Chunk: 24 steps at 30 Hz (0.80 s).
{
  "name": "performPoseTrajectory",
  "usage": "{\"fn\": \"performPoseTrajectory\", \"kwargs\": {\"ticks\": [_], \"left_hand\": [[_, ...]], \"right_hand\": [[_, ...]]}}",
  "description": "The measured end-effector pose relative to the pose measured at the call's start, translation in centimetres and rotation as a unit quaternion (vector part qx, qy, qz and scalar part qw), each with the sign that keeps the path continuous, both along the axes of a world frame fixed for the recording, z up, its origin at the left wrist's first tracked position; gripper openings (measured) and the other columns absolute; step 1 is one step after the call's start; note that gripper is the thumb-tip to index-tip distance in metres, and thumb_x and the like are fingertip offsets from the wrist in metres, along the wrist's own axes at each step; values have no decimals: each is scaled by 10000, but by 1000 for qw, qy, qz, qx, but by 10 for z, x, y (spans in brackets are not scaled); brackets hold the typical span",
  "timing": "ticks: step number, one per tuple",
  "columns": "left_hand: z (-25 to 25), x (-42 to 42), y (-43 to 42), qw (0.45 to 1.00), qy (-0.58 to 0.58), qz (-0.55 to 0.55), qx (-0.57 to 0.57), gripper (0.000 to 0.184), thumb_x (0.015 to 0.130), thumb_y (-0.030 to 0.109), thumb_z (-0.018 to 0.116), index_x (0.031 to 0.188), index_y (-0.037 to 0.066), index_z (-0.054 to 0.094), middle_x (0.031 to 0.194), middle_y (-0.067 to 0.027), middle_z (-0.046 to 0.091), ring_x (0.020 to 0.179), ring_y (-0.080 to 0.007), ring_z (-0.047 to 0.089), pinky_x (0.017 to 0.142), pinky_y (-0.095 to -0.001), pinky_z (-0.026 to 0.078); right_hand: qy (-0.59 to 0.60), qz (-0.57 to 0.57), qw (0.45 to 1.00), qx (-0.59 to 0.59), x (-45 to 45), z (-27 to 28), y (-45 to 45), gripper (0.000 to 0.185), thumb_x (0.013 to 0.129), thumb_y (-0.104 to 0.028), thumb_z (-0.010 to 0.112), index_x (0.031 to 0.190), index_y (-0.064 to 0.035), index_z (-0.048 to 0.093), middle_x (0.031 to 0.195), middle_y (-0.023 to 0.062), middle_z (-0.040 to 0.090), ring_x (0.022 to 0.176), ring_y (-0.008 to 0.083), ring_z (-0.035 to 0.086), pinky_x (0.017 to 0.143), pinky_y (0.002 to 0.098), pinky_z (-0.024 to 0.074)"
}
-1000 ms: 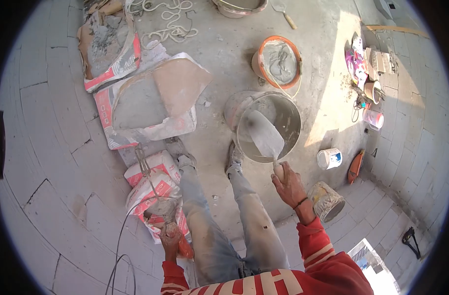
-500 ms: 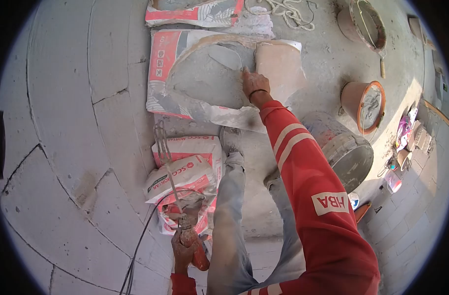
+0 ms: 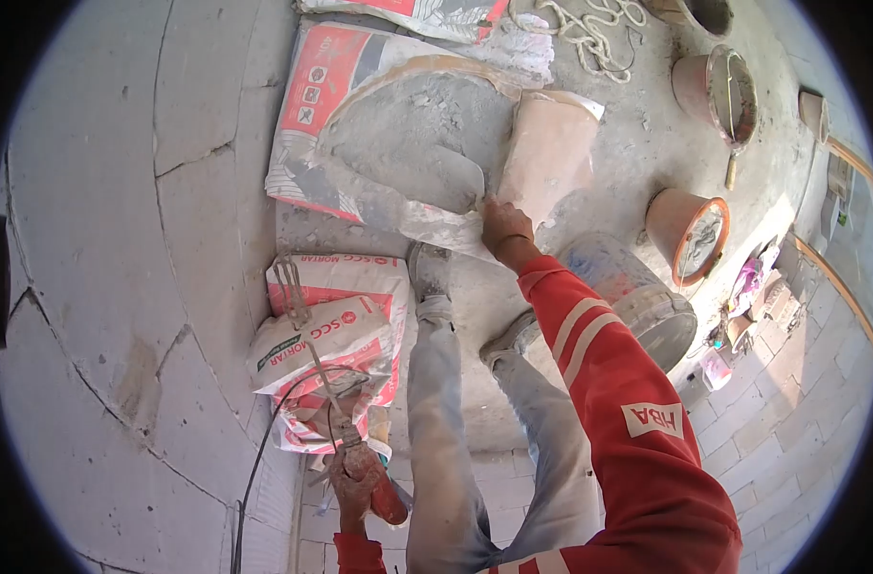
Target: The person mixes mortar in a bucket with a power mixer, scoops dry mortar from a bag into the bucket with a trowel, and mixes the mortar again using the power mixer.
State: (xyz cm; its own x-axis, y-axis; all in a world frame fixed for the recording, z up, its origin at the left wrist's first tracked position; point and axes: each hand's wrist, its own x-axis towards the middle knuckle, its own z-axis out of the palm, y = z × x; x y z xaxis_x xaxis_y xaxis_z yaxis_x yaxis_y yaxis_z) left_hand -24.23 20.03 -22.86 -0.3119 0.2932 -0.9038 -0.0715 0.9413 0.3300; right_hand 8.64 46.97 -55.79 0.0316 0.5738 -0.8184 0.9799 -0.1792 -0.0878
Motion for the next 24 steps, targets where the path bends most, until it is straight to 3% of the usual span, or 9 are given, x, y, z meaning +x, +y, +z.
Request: {"fn": "performPoseTrajectory", "kwargs": {"ticks": [2, 3, 6, 14, 17, 19, 23, 24], "left_hand": [[-9, 1, -11, 1000, 17, -15, 7, 469, 701, 101, 871, 1088, -5, 627, 954, -64, 627, 833, -171, 620, 755, -316, 532], [-12, 5, -6, 1000, 15, -1, 8, 459, 699, 99, 871, 1073, -1, 624, 940, -60, 627, 816, -173, 619, 751, -317, 532], [-10, 8, 2, 1000, 1, 17, -7, 434, 692, 95, 872, 1030, 7, 614, 904, -50, 626, 779, -176, 614, 740, -319, 531], [-24, 13, -5, 1000, 8, 29, -3, 468, 686, 120, 883, 1045, -5, 611, 916, -66, 623, 809, -173, 605, 740, -334, 522], [-22, 10, -5, 998, -16, 62, -23, 478, 702, 105, 859, 1096, -2, 611, 935, -53, 643, 807, -139, 634, 732, -300, 542], [-24, 10, -23, 999, 15, 19, -25, 476, 711, 112, 855, 1100, -2, 605, 935, -57, 644, 808, -142, 638, 733, -302, 545], [-25, 4, -22, 999, 34, -28, 4, 458, 727, 137, 857, 1084, 8, 599, 935, -63, 645, 801, -148, 645, 727, -302, 545], [-28, 4, -20, 1000, 20, 12, -14, 486, 713, 140, 865, 1096, -8, 605, 951, -74, 648, 826, -168, 644, 752, -319, 541]], "right_hand": [[37, -65, 997, -12, -14, 16, 2, 389, 908, -116, 533, 1295, -108, 581, 1179, 283, 659, 1102, 467, 653, 944, 529, 533], [50, -90, 993, -65, -13, 10, 3, 435, 875, -109, 547, 1310, -108, 562, 1209, 299, 641, 1152, 493, 612, 993, 551, 497], [70, -65, 995, -43, -11, 3, -1, 445, 869, -105, 542, 1313, -104, 556, 1207, 304, 640, 1193, 490, 587, 1015, 552, 482], [140, -5, 989, -47, -15, 2, 6, 444, 798, -99, 575, 1230, 0, 562, 1097, 305, 666, 1095, 526, 594, 991, 545, 471], [131, -3, 990, -56, -8, -9, -4, 525, 778, -126, 598, 1277, 32, 555, 1087, 315, 671, 1077, 519, 606, 990, 538, 472], [144, -41, 988, -42, -9, -10, -9, 621, 766, -133, 619, 1357, 36, 531, 1107, 312, 676, 1097, 513, 612, 1001, 532, 476], [173, -15, 983, -59, -20, -20, 12, 622, 770, -109, 610, 1370, 35, 527, 1108, 317, 678, 1112, 496, 627, 999, 510, 493], [163, 5, 985, -59, -26, -26, 20, 619, 771, -104, 607, 1368, 36, 528, 1107, 318, 679, 1113, 491, 630, 996, 507, 497]]}}
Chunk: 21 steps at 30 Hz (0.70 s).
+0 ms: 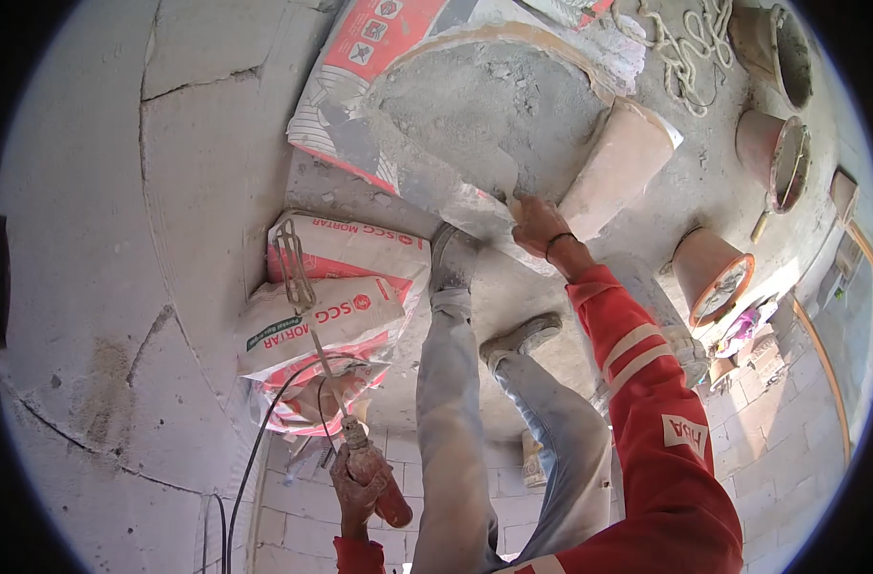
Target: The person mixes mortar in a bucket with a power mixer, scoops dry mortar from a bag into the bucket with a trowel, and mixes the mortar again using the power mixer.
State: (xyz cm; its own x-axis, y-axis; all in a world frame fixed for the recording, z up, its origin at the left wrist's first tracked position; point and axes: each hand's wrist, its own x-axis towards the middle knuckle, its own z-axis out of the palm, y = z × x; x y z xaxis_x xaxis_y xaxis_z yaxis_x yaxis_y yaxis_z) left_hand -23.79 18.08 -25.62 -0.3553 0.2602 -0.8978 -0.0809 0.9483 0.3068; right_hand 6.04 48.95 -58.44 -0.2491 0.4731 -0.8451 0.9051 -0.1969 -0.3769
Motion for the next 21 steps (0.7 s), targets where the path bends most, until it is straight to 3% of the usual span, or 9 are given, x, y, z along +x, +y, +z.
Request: {"fn": "performPoseTrajectory", "kwargs": {"ticks": [2, 5, 6, 8, 10, 13, 15, 17, 21], "left_hand": [[4, 3, 3, 995, -27, 81, -46, 545, 683, 146, 879, 1122, -41, 615, 982, -97, 653, 876, -208, 642, 801, -354, 534], [4, 1, 5, 1000, -5, -27, 7, 485, 695, 125, 861, 1090, -19, 620, 945, -83, 664, 827, -196, 650, 774, -347, 545], [1, -1, 5, 998, 5, -63, 30, 466, 698, 118, 855, 1080, -11, 621, 932, -79, 668, 810, -192, 652, 765, -345, 549], [1, 5, 8, 999, -25, 43, -3, 484, 689, 148, 867, 1075, -9, 622, 930, -85, 665, 810, -195, 649, 773, -359, 550], [7, 9, 37, 993, -50, 103, -42, 514, 676, 177, 883, 1075, -15, 622, 934, -94, 664, 824, -206, 649, 795, -378, 548], [7, 5, 8, 971, 155, -182, 17, 504, 670, 184, 889, 1038, -15, 609, 969, -127, 651, 859, -268, 641, 827, -422, 536], [2, 8, -1, 970, 146, -196, 6, 516, 665, 193, 893, 1038, -20, 607, 984, -140, 642, 868, -299, 632, 839, -442, 527], [6, 0, 14, 997, -2, -47, -61, 548, 658, 207, 898, 1061, -29, 611, 990, -143, 632, 861, -322, 619, 841, -452, 517], [16, 2, 34, 996, 28, -75, -50, 539, 637, 185, 902, 1057, -16, 631, 927, -120, 635, 842, -287, 616, 833, -410, 513]], "right_hand": [[-5, 7, 1000, -10, 8, 12, -6, 608, 770, -98, 603, 1359, 37, 535, 1107, 320, 680, 1113, 484, 634, 992, 503, 501], [65, -39, 997, -4, 10, 7, -5, 566, 771, -107, 609, 1316, 38, 565, 1114, 318, 681, 1105, 489, 633, 981, 516, 503], [59, -7, 998, -2, -1, -3, 4, 566, 772, -109, 615, 1317, 37, 566, 1114, 316, 683, 1105, 486, 636, 979, 515, 504], [15, 62, 998, -15, -4, -15, 19, 566, 773, -112, 626, 1317, 34, 569, 1113, 311, 686, 1105, 481, 640, 976, 513, 507], [39, 54, 997, -47, 12, -16, 17, 588, 782, -152, 646, 1338, 20, 560, 1118, 306, 688, 1102, 474, 645, 980, 508, 510], [148, 46, 988, -3, 12, -17, 25, 577, 808, -184, 643, 1348, 0, 558, 1142, 309, 682, 1096, 472, 647, 976, 503, 516], [87, 96, 992, -13, -24, -35, 37, 601, 788, -185, 667, 1349, 1, 561, 1148, 292, 680, 1111, 462, 644, 968, 487, 521], [43, 115, 988, -96, -42, -33, 55, 588, 803, -199, 657, 1353, -18, 556, 1191, 286, 667, 1137, 452, 639, 1003, 477, 510], [108, 99, 985, -85, -25, -48, 45, 667, 800, -231, 680, 1417, -36, 520, 1261, 269, 646, 1173, 429, 628, 1029, 467, 502]]}}
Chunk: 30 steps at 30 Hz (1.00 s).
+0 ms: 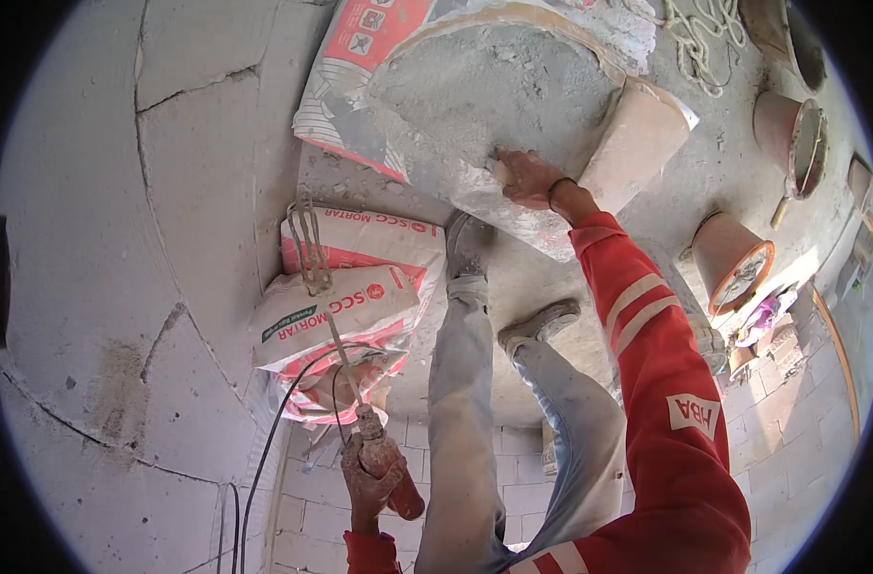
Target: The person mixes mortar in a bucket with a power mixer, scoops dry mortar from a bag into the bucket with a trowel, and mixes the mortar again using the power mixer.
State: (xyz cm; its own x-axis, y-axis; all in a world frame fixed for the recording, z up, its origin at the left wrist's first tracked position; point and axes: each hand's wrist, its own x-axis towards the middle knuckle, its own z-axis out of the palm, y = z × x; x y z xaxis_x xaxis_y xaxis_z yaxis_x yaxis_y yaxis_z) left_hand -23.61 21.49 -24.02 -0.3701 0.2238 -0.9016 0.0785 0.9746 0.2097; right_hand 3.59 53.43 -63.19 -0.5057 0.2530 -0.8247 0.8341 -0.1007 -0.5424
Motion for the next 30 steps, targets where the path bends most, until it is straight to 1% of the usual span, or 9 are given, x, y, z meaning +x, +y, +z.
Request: {"fn": "performPoseTrajectory", "kwargs": {"ticks": [2, 6, 9, 12, 15, 16, 21, 24, 30], "left_hand": [[1, 2, 6, 996, -25, 84, 25, 525, 633, 177, 899, 1045, -10, 632, 922, -117, 641, 848, -272, 615, 832, -400, 511], [0, 7, 7, 993, -38, 107, 15, 481, 662, 140, 875, 1049, -16, 636, 947, -104, 653, 860, -244, 630, 845, -397, 510], [-3, 6, 13, 991, -27, 128, 23, 458, 674, 137, 870, 1037, -13, 635, 930, -92, 644, 826, -241, 632, 809, -392, 516], [6, 8, 11, 989, -30, 139, 28, 442, 677, 137, 870, 1024, -6, 636, 911, -83, 636, 788, -231, 631, 757, -379, 525], [7, 2, -1, 994, -17, 94, 54, 428, 679, 129, 868, 1017, 2, 638, 902, -82, 638, 777, -209, 632, 736, -364, 530], [9, 0, 1, 994, -16, 83, 65, 421, 681, 125, 866, 1014, 5, 638, 900, -82, 639, 778, -203, 633, 738, -361, 531], [33, 4, 47, 996, -22, 51, 72, 466, 685, 79, 853, 1085, -2, 630, 956, -83, 659, 847, -201, 642, 789, -363, 541], [29, -6, 5, 994, -22, 41, 98, 567, 713, 91, 838, 1211, -14, 589, 1044, -69, 639, 881, -184, 641, 802, -329, 544], [34, -9, -6, 983, 26, -124, 135, 627, 686, 54, 808, 1255, -47, 567, 1078, -114, 635, 982, -230, 624, 915, -374, 512]], "right_hand": [[-7, -9, 1000, 23, -15, -18, 6, 687, 809, -224, 677, 1445, -38, 496, 1269, 269, 638, 1177, 427, 625, 1043, 454, 493], [6, -46, 998, 43, -10, -16, -13, 661, 841, -237, 664, 1448, -42, 489, 1283, 275, 625, 1191, 436, 610, 1042, 466, 487], [65, -97, 987, 109, -4, -5, -14, 558, 820, -221, 686, 1325, -14, 570, 1093, 262, 679, 1030, 417, 660, 908, 484, 523], [52, -116, 963, 240, 5, -7, -32, 513, 820, -218, 685, 1275, -8, 575, 1038, 286, 677, 991, 446, 662, 866, 500, 521], [46, -108, 977, 177, 17, 3, -18, 477, 827, -229, 685, 1238, -12, 581, 978, 296, 679, 925, 475, 666, 824, 516, 524], [13, -103, 989, 110, 17, 21, -7, 522, 884, -267, 674, 1347, -45, 579, 1166, 279, 676, 1091, 466, 641, 959, 511, 513], [6, -110, 985, 132, 32, 76, 0, 543, 853, -225, 681, 1351, -39, 572, 1061, 275, 704, 1038, 472, 657, 933, 515, 523], [25, -135, 980, 143, 55, 101, -15, 540, 840, -209, 675, 1339, -29, 573, 1022, 268, 705, 993, 470, 662, 908, 517, 529], [36, -206, 965, 161, 109, 209, -80, 459, 798, -188, 675, 1224, -55, 568, 895, 256, 687, 922, 470, 665, 838, 542, 526]]}}
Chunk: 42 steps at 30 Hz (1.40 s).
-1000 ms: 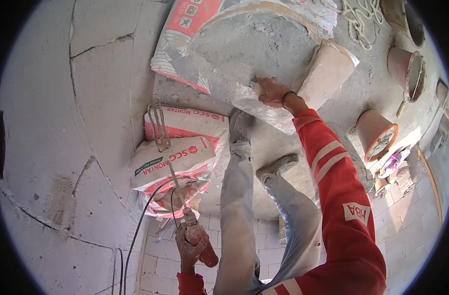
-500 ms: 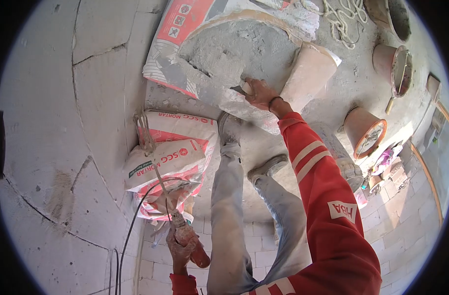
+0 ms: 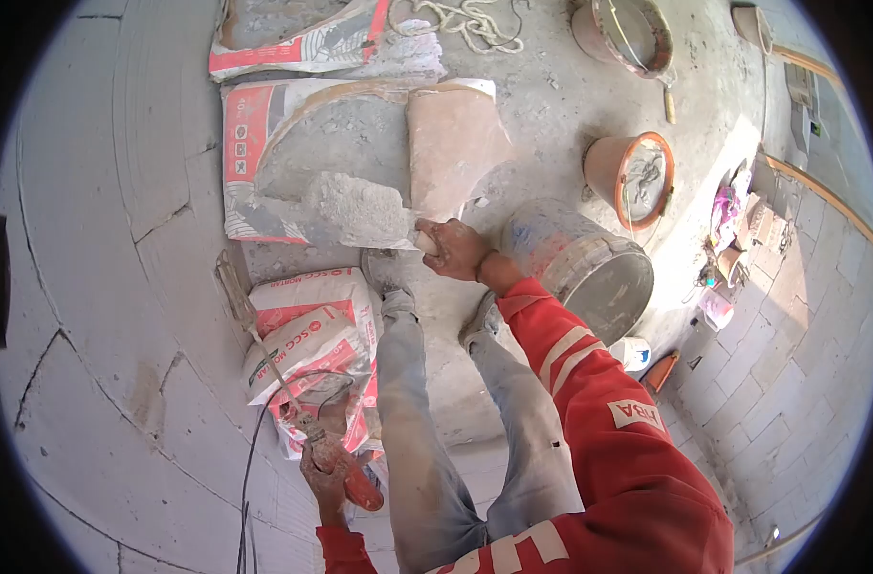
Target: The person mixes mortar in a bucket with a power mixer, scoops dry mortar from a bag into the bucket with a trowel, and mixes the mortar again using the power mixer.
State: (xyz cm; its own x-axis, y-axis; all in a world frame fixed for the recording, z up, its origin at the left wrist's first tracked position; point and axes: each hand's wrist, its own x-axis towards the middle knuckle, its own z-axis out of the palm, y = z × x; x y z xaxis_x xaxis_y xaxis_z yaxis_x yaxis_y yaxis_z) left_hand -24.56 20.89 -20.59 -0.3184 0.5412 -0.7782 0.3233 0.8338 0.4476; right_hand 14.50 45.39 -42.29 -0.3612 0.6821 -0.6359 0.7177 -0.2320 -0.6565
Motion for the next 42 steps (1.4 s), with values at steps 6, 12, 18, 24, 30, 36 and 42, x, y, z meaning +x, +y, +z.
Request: {"fn": "performPoseTrajectory", "kwargs": {"ticks": [6, 12, 18, 24, 30, 36, 42], "left_hand": [[1, 6, -17, 998, -61, -25, -10, 644, 684, 36, 757, 1290, -46, 554, 1141, -111, 610, 1039, -233, 594, 943, -372, 488], [5, 32, -48, 997, -61, -47, -26, 704, 684, 70, 797, 1334, -61, 561, 1185, -144, 615, 1109, -275, 580, 1013, -405, 459], [-12, 48, -73, 990, -55, -129, 6, 742, 678, 101, 819, 1352, -55, 552, 1177, -138, 610, 1146, -289, 567, 1043, -408, 436], [-19, 49, -104, 997, -53, -54, -21, 794, 667, 132, 831, 1379, -54, 534, 1225, -155, 578, 1222, -305, 526, 1071, -444, 423], [-23, 38, -116, 996, -12, -89, 4, 767, 662, 155, 847, 1333, -58, 545, 1245, -190, 568, 1167, -316, 556, 1019, -437, 454], [-8, 41, -95, 996, -23, -85, 10, 736, 665, 221, 891, 1252, -89, 572, 1173, -223, 613, 1100, -352, 594, 966, -458, 480], [-10, 28, -64, 996, 3, -81, 39, 686, 669, 254, 892, 1181, -97, 601, 1066, -243, 661, 963, -401, 639, 890, -462, 511]], "right_hand": [[8, -131, 991, 25, 92, 122, -140, 500, 778, -188, 692, 1238, -31, 575, 813, 250, 665, 812, 473, 661, 775, 559, 516], [-131, -292, 941, -110, 172, 235, -291, 457, 799, -202, 686, 1203, -17, 581, 856, 260, 682, 843, 480, 671, 817, 522, 532], [-171, -392, 893, -141, 230, 166, -351, 439, 840, -255, 663, 1159, 37, 591, 889, 278, 693, 900, 473, 688, 884, 517, 531], [-315, -234, 899, -192, 255, 36, -291, 401, 883, -237, 616, 1215, -10, 613, 1098, 273, 699, 1100, 426, 680, 930, 499, 564], [-375, -288, 864, -176, 243, 144, -288, 436, 863, -215, 606, 1270, -61, 585, 1152, 255, 699, 1096, 466, 665, 928, 531, 547], [-229, -301, 922, -85, 174, 268, -284, 464, 895, -233, 648, 1295, -49, 502, 1010, 265, 705, 935, 477, 670, 874, 567, 509], [-197, -149, 969, -12, 45, 161, -139, 464, 894, -244, 661, 1280, -41, 505, 971, 272, 708, 926, 487, 670, 838, 563, 521]]}}
